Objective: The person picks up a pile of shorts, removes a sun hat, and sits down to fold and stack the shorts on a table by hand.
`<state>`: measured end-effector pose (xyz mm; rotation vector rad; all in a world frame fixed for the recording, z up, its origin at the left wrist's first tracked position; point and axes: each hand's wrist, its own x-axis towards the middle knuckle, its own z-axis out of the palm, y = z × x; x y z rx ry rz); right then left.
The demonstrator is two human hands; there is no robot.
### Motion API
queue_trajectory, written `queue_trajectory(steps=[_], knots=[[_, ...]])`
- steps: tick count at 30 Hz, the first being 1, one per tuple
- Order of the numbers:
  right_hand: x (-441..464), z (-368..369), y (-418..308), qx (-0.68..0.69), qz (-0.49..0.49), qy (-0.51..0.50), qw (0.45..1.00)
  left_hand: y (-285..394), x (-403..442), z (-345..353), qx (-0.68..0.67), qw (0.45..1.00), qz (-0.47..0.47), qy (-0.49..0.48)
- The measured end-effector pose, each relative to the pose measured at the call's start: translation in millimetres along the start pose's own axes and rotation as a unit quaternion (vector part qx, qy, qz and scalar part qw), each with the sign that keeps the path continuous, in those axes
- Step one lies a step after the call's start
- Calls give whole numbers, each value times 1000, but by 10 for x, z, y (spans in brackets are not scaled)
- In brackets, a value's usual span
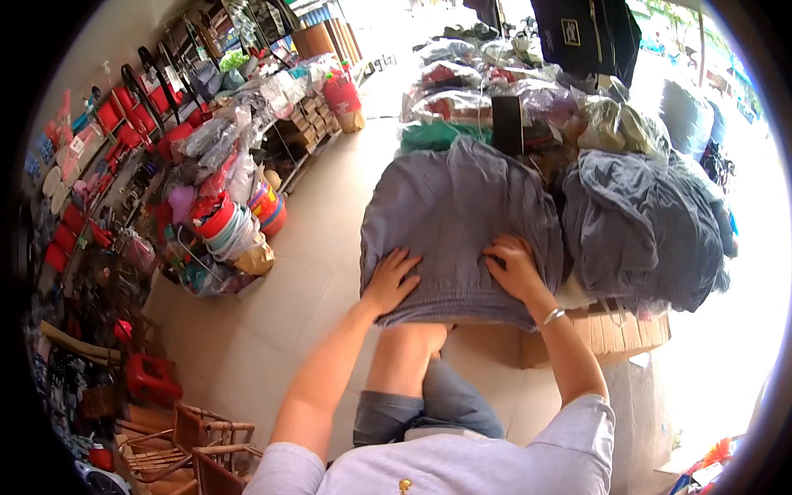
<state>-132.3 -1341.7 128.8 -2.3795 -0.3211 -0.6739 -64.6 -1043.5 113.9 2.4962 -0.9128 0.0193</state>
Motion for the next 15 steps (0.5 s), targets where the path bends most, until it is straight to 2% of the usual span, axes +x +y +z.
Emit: queue_trajectory(steps=[4,9,15], knots=[[-33,44,75,-28,15,-2,999,22,9,-6,-6,1000,-22,-5],[-77,37,-39,-25,12,-5,1000,38,-45,4,-42,998,4,55],[-62,56,-36,-39,24,-17,999,-4,-35,6,-48,998,3,50]])
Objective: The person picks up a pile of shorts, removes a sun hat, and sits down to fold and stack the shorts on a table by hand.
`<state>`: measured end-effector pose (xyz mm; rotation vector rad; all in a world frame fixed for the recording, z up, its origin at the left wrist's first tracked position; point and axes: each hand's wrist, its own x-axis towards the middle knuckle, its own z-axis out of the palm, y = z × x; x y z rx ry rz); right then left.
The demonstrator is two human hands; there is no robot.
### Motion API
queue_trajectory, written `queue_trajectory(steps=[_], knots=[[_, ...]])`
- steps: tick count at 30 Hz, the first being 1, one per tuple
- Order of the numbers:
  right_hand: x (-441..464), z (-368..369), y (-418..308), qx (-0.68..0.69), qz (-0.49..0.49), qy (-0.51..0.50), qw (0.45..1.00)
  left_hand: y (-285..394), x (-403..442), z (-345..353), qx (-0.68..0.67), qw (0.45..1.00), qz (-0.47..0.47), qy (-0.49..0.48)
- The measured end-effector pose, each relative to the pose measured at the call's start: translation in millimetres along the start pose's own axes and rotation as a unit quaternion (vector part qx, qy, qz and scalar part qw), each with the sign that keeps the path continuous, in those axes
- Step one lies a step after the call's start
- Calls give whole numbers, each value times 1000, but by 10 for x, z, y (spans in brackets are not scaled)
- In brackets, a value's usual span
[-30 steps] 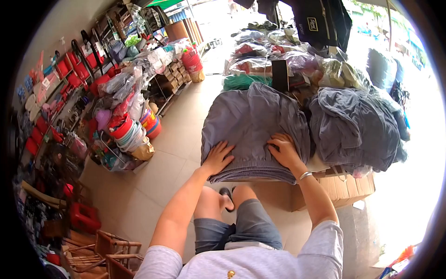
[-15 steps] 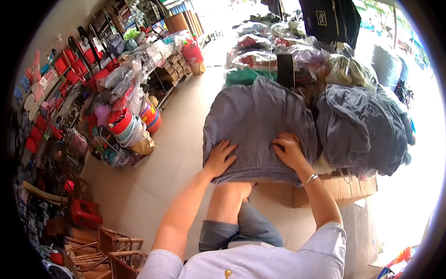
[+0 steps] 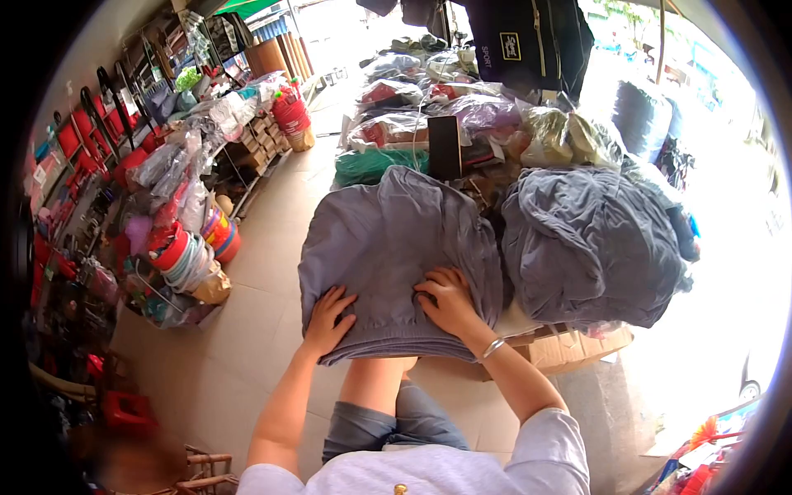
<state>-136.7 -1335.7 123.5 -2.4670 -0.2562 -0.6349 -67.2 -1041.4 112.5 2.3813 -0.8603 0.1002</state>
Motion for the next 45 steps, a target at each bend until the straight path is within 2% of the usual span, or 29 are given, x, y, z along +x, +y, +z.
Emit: queue_trajectory(steps=[18,21,23,24,27,29,30,31,34,37,38,40,43,45], knots=[[-3,-48,-59,-10,-1,1,1000,-13,-33,42,-43,999,-8,29],[3,-134,-123,11,-5,12,1000,-69,-25,59,-34,999,17,31],[-43,-233,-170,115,22,-16,993,-89,-29,48,-50,997,38,47],[-69,-347,-278,115,22,-12,993,-87,-35,39,-52,996,48,56],[-254,-590,-423,147,40,42,987,-70,-55,-2,-72,994,58,57],[-238,-1067,-488,28,-32,-32,999,-68,-66,-20,-81,994,62,35],[-175,-1311,-515,-37,-75,-36,996,-84,-79,-30,-87,993,65,47],[-128,-1491,-492,-59,-94,3,994,-90,-73,-27,-95,991,71,58],[-110,-1903,-505,-196,-34,108,974,-93,-54,-21,-95,991,91,40],[-213,-2181,-384,-368,7,145,918,-68,-75,-57,-106,991,76,39],[-235,-2244,-308,-372,8,142,917,-48,-80,-58,-115,990,64,44],[-346,-2288,-102,-361,111,162,912,-30,-94,-80,-121,990,60,37],[-498,-2270,151,-389,156,135,898,-41,-84,-88,-119,990,65,33],[-519,-2320,167,-382,148,138,902,-39,-78,-77,-114,990,72,37]])
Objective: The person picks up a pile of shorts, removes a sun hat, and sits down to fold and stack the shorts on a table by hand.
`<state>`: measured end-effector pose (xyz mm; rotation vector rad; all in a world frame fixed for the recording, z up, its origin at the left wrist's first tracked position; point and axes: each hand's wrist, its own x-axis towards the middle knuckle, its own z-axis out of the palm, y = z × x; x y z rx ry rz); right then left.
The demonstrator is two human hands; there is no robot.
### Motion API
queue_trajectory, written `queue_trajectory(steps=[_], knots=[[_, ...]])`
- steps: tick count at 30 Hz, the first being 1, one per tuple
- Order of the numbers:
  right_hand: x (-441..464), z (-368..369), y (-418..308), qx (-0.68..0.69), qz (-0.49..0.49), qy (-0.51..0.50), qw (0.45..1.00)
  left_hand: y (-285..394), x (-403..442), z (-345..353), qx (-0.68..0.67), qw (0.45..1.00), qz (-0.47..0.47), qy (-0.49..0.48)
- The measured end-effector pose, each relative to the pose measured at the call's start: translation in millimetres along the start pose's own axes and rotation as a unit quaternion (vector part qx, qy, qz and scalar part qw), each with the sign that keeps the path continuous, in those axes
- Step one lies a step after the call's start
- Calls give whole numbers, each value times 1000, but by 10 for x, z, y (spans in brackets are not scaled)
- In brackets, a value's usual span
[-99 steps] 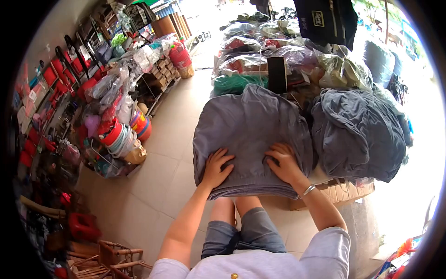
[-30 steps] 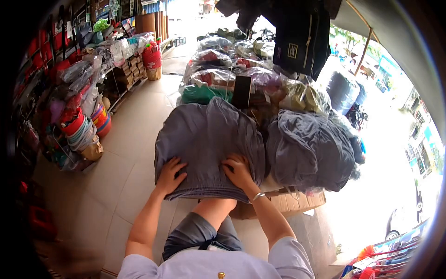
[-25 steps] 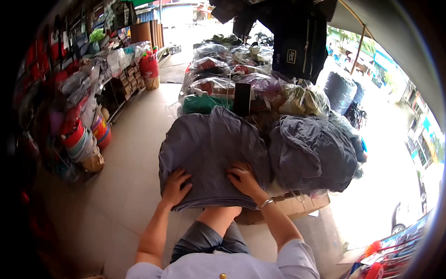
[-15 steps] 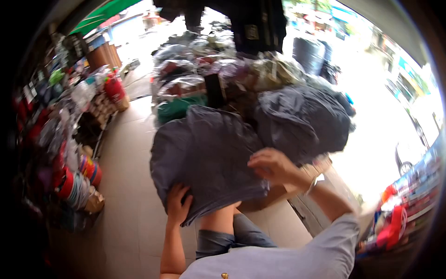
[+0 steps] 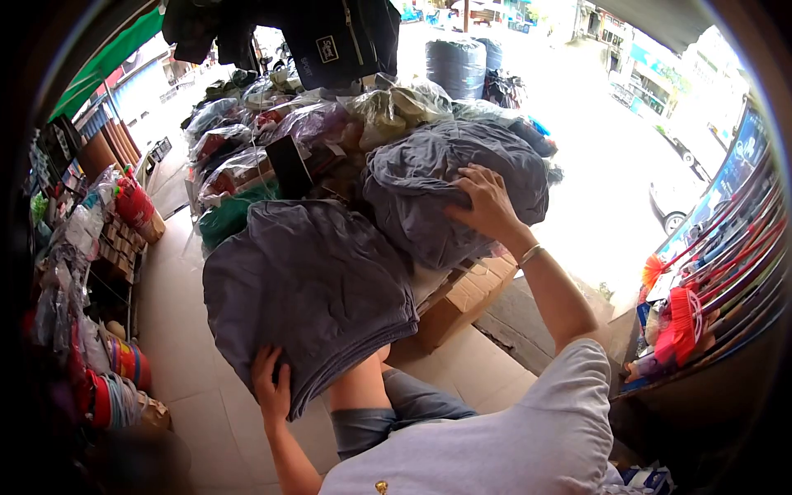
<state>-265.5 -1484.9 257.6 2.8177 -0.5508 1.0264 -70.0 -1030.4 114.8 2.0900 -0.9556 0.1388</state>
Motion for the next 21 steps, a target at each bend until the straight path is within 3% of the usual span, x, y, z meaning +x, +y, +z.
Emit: queue_trajectory(steps=[2,4,5,6,7,9,11,13,14,16,19,21], knots=[[23,-2,22,12,-4,4,1000,-11,-7,-3,1,1000,-3,1],[76,18,7,125,-3,113,986,-39,-10,-5,5,1000,-4,-2],[75,-8,-75,128,-1,114,985,-43,-10,-12,4,1000,-5,-3],[76,-68,-225,279,110,123,946,-32,3,-26,7,1000,-4,-3],[84,-138,-400,420,216,127,872,-12,27,-46,-35,999,-18,-9],[77,-330,-855,478,121,148,857,134,106,-92,-73,997,-33,-17],[-16,-482,-1249,467,23,40,883,581,232,-106,-155,986,47,33],[-108,-506,-1633,520,-78,-54,849,1053,352,-58,-137,972,173,85],[-179,-423,-1789,538,-114,-90,831,1222,399,20,-131,973,170,85],[-354,-303,-2029,572,-134,-169,792,1445,465,122,-143,925,319,149],[-569,-125,-2226,593,-166,-110,780,1375,489,202,-209,918,321,108],[-730,-55,-2245,662,-85,-97,739,1379,521,155,-194,930,293,110]])
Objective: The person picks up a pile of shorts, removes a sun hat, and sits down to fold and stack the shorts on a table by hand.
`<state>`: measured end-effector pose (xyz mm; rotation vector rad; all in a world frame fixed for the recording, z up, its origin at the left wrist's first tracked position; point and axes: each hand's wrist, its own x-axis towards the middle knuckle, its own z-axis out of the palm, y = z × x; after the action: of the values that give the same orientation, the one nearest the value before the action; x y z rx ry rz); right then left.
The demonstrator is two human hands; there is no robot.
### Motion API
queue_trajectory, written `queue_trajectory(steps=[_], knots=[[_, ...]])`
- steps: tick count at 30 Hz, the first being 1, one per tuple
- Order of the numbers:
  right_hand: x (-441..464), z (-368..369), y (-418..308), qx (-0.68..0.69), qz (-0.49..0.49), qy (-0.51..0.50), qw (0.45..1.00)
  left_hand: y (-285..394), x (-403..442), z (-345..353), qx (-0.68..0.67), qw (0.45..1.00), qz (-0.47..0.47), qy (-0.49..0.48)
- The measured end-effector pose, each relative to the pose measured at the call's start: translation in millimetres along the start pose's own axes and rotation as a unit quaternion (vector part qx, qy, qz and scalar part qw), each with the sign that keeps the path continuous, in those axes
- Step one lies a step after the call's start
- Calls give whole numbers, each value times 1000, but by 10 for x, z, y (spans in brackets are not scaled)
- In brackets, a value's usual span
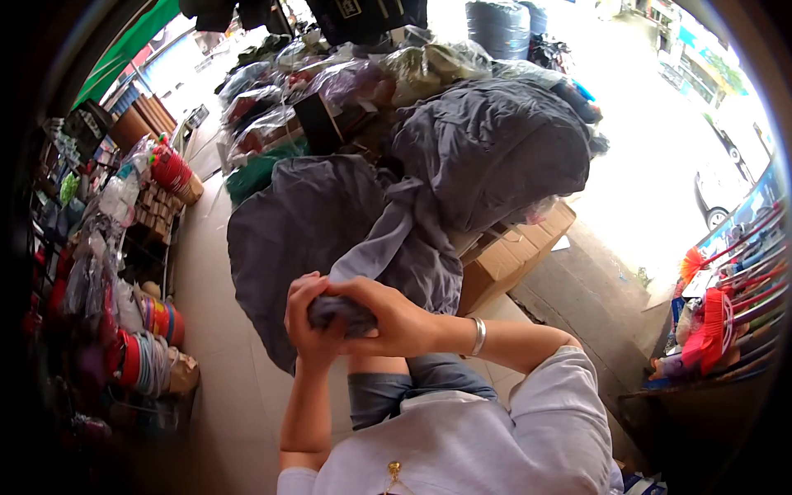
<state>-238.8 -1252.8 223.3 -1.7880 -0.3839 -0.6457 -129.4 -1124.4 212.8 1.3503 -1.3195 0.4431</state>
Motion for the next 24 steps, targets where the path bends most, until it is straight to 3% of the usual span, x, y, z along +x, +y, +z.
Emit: queue_trajectory(steps=[1,3,7,9,13,15,19,21,23,24], knots=[[-80,43,78,7,0,-4,1000,-6,31,-13,11,1000,-17,6],[-250,103,290,-127,-56,75,987,-31,73,-30,11,999,-19,39],[-346,-85,446,-347,6,85,934,193,371,-217,-123,983,-62,119],[-291,-326,372,-351,12,42,935,275,505,-416,-224,942,-104,225],[128,-793,-94,-336,-20,68,939,229,603,-1090,-195,951,-133,199],[432,-965,-410,-343,-69,57,935,356,723,-1387,-113,952,-176,222],[1004,-876,-1038,-370,-209,40,904,751,931,-1982,144,980,-124,-59],[1193,-760,-1357,-390,-236,35,889,880,943,-2314,241,955,-147,-89],[1340,-620,-1491,-362,-217,84,903,1045,962,-2660,280,950,-122,70],[1432,-550,-1445,-354,-221,80,905,1177,958,-2749,183,962,-108,174]])
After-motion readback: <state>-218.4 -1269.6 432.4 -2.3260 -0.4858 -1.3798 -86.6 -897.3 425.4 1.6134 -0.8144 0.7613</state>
